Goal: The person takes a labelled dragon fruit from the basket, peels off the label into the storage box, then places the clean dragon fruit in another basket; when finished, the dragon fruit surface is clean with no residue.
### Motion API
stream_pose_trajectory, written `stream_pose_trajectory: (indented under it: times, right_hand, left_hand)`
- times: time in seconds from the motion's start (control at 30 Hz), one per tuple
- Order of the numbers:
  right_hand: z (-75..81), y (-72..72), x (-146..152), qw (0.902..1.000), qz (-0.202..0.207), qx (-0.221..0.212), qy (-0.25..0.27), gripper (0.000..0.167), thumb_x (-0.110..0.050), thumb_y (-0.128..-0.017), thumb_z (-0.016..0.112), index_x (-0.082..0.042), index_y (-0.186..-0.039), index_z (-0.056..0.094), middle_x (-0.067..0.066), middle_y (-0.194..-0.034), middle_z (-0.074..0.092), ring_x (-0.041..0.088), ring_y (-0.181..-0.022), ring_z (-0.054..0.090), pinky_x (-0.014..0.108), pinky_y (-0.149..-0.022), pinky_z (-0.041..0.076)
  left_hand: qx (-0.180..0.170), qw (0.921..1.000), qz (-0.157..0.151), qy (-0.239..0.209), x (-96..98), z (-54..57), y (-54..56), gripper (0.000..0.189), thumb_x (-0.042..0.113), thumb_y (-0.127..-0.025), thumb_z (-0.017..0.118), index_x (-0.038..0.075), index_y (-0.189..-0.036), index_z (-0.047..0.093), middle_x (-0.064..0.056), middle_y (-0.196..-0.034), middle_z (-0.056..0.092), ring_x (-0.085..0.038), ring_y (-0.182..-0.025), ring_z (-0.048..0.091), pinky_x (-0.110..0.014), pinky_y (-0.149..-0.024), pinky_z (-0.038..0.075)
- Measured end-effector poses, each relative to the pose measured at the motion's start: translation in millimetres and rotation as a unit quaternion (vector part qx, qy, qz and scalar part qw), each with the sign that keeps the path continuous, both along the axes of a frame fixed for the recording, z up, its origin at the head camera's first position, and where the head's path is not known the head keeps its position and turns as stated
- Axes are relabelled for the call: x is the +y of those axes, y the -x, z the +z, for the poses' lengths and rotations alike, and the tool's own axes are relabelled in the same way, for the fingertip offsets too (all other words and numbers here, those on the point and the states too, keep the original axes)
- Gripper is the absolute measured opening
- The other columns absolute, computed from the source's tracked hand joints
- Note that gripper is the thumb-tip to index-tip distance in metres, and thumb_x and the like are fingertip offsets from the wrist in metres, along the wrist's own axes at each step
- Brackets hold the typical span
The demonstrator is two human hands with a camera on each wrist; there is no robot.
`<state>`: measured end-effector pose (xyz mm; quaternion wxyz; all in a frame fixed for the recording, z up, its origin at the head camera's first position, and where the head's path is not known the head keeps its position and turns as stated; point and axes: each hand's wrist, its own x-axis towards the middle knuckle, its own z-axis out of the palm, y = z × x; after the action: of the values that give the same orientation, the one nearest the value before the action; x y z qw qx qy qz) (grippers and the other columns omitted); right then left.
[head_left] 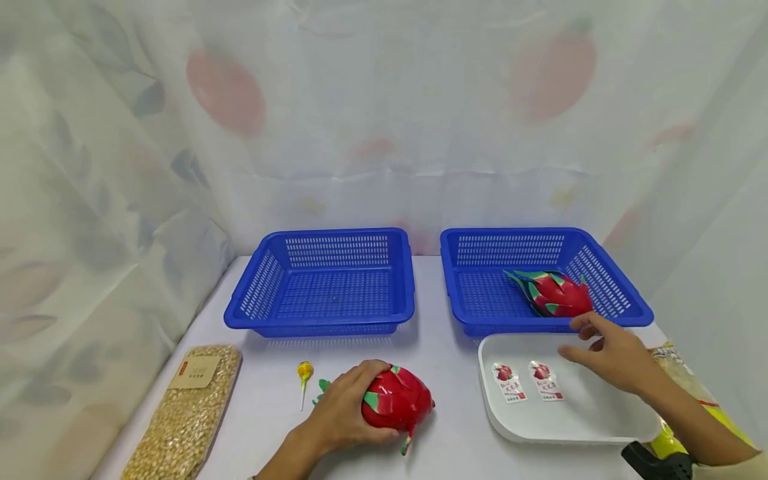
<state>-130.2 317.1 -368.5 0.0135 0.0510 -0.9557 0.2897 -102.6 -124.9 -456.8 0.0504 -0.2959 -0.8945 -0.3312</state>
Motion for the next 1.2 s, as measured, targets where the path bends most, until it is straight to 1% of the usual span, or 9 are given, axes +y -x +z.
stream_pose_trajectory:
  times: [0.07,0.2,0.33,0.43,0.6,0.73,0.97,1.1,1.2]
  right_hand:
    - [10.2,1.2,5,0.9999,-0.005,0.015,0.001,0.056,-0.035,-0.082,0.077,0.002,-0.118,0.054,0.025,-0.105,0.058,0.033,-0.084,0.059,0.036,-0.059,0.056]
    - [26.6,5.6,17,0.9987,-0.02,0.047,0.002,0.06,-0.036,-0.085,0.074,0.005,-0.123,0.05,0.028,-0.111,0.054,0.036,-0.087,0.056,0.036,-0.055,0.055]
    - [34.6,12.8,33,0.9964,-0.03,0.078,0.008,0.062,-0.034,-0.087,0.071,0.005,-0.127,0.047,0.031,-0.12,0.045,0.043,-0.093,0.05,0.046,-0.056,0.055]
    - [35.1,20.0,45,0.9948,-0.046,0.091,0.009,0.065,-0.035,-0.087,0.07,0.005,-0.131,0.045,0.035,-0.127,0.036,0.05,-0.097,0.045,0.056,-0.059,0.053]
    - [28.4,33.4,66,0.9929,-0.075,0.091,0.015,0.07,-0.037,-0.088,0.067,0.006,-0.136,0.039,0.039,-0.134,0.028,0.058,-0.105,0.036,0.07,-0.067,0.046]
    - [17.9,41.4,84,0.9936,-0.079,0.079,0.017,0.073,-0.037,-0.089,0.065,0.008,-0.139,0.035,0.041,-0.138,0.023,0.06,-0.109,0.031,0.076,-0.073,0.038]
    - [0.8,51.9,105,0.9984,-0.032,0.042,0.019,0.081,-0.037,-0.086,0.068,0.01,-0.14,0.031,0.037,-0.149,0.011,0.065,-0.122,0.02,0.081,-0.074,0.029]
    - [-8.4,57.2,112,0.9996,-0.006,0.024,0.015,0.082,-0.036,-0.084,0.07,0.011,-0.138,0.032,0.033,-0.153,0.001,0.065,-0.127,0.01,0.082,-0.074,0.025]
    - [-14.9,60.8,116,0.9999,0.005,0.011,0.005,0.082,-0.036,-0.083,0.07,0.013,-0.137,0.032,0.031,-0.154,-0.006,0.067,-0.127,0.006,0.081,-0.075,0.025]
  left_hand:
    - [0.002,1.0,0.001,-0.002,0.2,-0.1,-0.1,0.087,0.057,-0.066,0.081,0.03,-0.138,0.041,0.012,-0.13,0.05,-0.015,-0.115,0.053,-0.043,-0.083,0.053]
    - [0.005,1.0,0.001,-0.006,0.6,0.2,-0.4,0.087,0.057,-0.064,0.082,0.031,-0.137,0.042,0.014,-0.13,0.05,-0.013,-0.114,0.052,-0.044,-0.084,0.052]
    - [0.006,1.0,0.0,-0.004,0.1,0.1,-0.8,0.087,0.059,-0.066,0.081,0.029,-0.137,0.042,0.013,-0.13,0.05,-0.014,-0.114,0.053,-0.044,-0.084,0.052]
    - [-0.003,1.0,0.002,-0.001,-0.3,0.6,-1.1,0.087,0.061,-0.067,0.079,0.029,-0.138,0.042,0.012,-0.13,0.05,-0.015,-0.114,0.053,-0.044,-0.084,0.052]
    - [-0.013,0.9999,0.003,0.0,-0.4,2.6,-1.7,0.087,0.06,-0.067,0.08,0.029,-0.138,0.041,0.011,-0.13,0.05,-0.016,-0.115,0.053,-0.044,-0.085,0.052]
    - [-0.01,0.9999,0.0,0.001,-0.3,3.0,-1.4,0.088,0.059,-0.066,0.08,0.029,-0.138,0.041,0.011,-0.13,0.05,-0.016,-0.114,0.053,-0.043,-0.084,0.052]
    - [-0.035,0.9994,0.004,0.0,-0.1,4.2,-0.4,0.087,0.06,-0.066,0.08,0.032,-0.139,0.041,0.015,-0.132,0.048,-0.013,-0.117,0.05,-0.04,-0.085,0.051]
    - [-0.029,0.9996,-0.003,0.002,-1.2,4.2,0.3,0.088,0.061,-0.067,0.079,0.031,-0.139,0.04,0.013,-0.132,0.049,-0.017,-0.116,0.051,-0.04,-0.083,0.053]
    - [-0.024,0.9997,-0.007,0.005,-2.3,4.1,0.8,0.088,0.062,-0.067,0.078,0.03,-0.139,0.04,0.01,-0.132,0.049,-0.019,-0.115,0.053,-0.04,-0.082,0.053]
